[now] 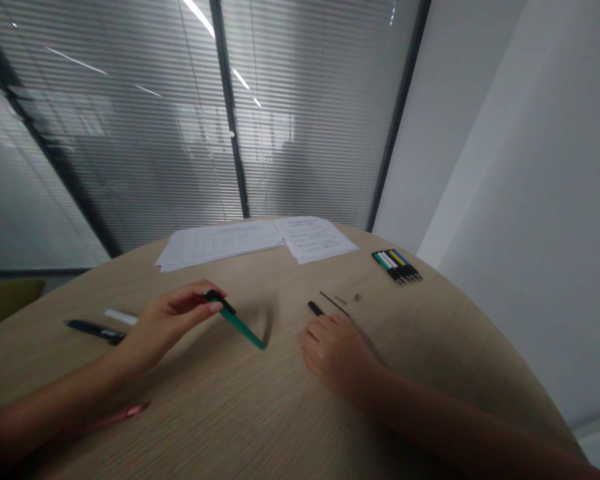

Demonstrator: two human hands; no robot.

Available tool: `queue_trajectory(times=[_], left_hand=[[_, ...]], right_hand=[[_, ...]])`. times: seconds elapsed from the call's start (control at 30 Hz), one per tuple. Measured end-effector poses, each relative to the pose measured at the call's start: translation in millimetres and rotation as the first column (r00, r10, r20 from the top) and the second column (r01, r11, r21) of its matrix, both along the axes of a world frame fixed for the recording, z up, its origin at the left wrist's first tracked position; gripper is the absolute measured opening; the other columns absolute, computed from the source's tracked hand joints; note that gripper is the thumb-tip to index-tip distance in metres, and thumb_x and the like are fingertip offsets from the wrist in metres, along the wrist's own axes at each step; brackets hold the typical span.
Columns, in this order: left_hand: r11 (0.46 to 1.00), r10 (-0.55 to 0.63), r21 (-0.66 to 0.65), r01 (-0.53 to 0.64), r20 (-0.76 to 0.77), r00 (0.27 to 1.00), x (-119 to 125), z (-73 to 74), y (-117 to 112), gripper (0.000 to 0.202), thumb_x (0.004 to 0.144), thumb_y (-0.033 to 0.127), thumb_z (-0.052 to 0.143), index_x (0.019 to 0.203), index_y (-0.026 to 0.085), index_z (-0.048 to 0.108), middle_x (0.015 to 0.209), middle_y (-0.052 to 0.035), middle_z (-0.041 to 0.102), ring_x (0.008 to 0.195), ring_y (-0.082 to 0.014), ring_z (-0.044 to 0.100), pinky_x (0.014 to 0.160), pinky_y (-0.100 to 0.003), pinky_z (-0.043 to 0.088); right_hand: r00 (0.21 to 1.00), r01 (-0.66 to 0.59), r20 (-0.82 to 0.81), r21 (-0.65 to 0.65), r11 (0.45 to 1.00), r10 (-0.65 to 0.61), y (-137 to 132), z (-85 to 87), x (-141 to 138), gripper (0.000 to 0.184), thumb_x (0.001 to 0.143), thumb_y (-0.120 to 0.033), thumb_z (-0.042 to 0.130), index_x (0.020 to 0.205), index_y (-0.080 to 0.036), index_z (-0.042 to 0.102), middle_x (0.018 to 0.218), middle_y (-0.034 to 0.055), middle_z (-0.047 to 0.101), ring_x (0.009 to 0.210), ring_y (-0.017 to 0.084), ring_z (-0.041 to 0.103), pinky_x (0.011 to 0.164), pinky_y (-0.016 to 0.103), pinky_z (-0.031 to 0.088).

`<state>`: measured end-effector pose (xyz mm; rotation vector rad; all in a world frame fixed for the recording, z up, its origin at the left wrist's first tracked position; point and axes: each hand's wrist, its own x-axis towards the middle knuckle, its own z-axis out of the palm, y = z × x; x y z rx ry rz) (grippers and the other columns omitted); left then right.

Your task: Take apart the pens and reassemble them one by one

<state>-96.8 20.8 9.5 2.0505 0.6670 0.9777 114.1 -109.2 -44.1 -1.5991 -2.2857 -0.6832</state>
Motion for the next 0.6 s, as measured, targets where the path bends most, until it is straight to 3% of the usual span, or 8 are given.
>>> queue_trajectory(times=[0.1, 0.2, 0.47, 0.6], left_hand=[[0.998, -0.055, 0.036, 0.056, -0.030, 0.998, 0.4, 3.6, -6.0, 0.011, 0.069, 0.027, 0.056, 0.071, 0.018, 0.063, 0.072, -0.0010, 0.063, 0.070, -0.0160, 0.058, 0.067, -0.027, 0.046], [0.998, -0.063, -0.011, 0.063, -0.019, 0.998, 1.3, 7.3, -12.7, 0.014, 0.072, 0.026, 0.052, 0.073, 0.018, 0.064, 0.075, -0.0014, 0.066, 0.074, -0.0169, 0.060, 0.071, -0.028, 0.047], [0.996, 0.050, -0.081, -0.040, 0.120, 0.992, 0.4, 6.0, -20.9, 0.013, 0.071, 0.027, 0.052, 0.075, 0.018, 0.060, 0.071, -0.0006, 0.067, 0.070, -0.0174, 0.062, 0.069, -0.030, 0.050], [0.998, -0.033, -0.058, 0.036, 0.055, 0.998, -0.8, 1.2, -20.0, 0.011, 0.071, 0.026, 0.053, 0.075, 0.019, 0.061, 0.073, -0.0002, 0.067, 0.071, -0.0166, 0.062, 0.070, -0.028, 0.049]], right_hand=[[1.000, -0.011, -0.004, -0.008, 1.000, 0.011, 0.1, -0.3, -0.5, 0.009, 0.075, -0.016, 0.051, 0.079, -0.017, 0.059, 0.070, 0.0022, 0.059, 0.068, 0.015, 0.050, 0.063, 0.028, 0.032], [1.000, -0.017, -0.002, -0.010, 1.000, 0.017, 0.1, 0.4, -1.3, 0.009, 0.073, -0.015, 0.052, 0.079, -0.017, 0.059, 0.072, 0.0020, 0.060, 0.068, 0.015, 0.051, 0.063, 0.029, 0.032], [0.999, -0.034, 0.012, 0.007, 0.999, 0.034, -0.4, -0.3, -2.8, 0.010, 0.075, -0.015, 0.051, 0.081, -0.017, 0.059, 0.072, 0.0022, 0.059, 0.067, 0.015, 0.051, 0.062, 0.029, 0.031], [0.999, -0.040, 0.005, -0.006, 0.999, 0.040, -0.8, -0.9, -2.7, 0.010, 0.073, -0.015, 0.052, 0.081, -0.017, 0.059, 0.071, 0.0022, 0.060, 0.067, 0.015, 0.051, 0.061, 0.029, 0.032]])
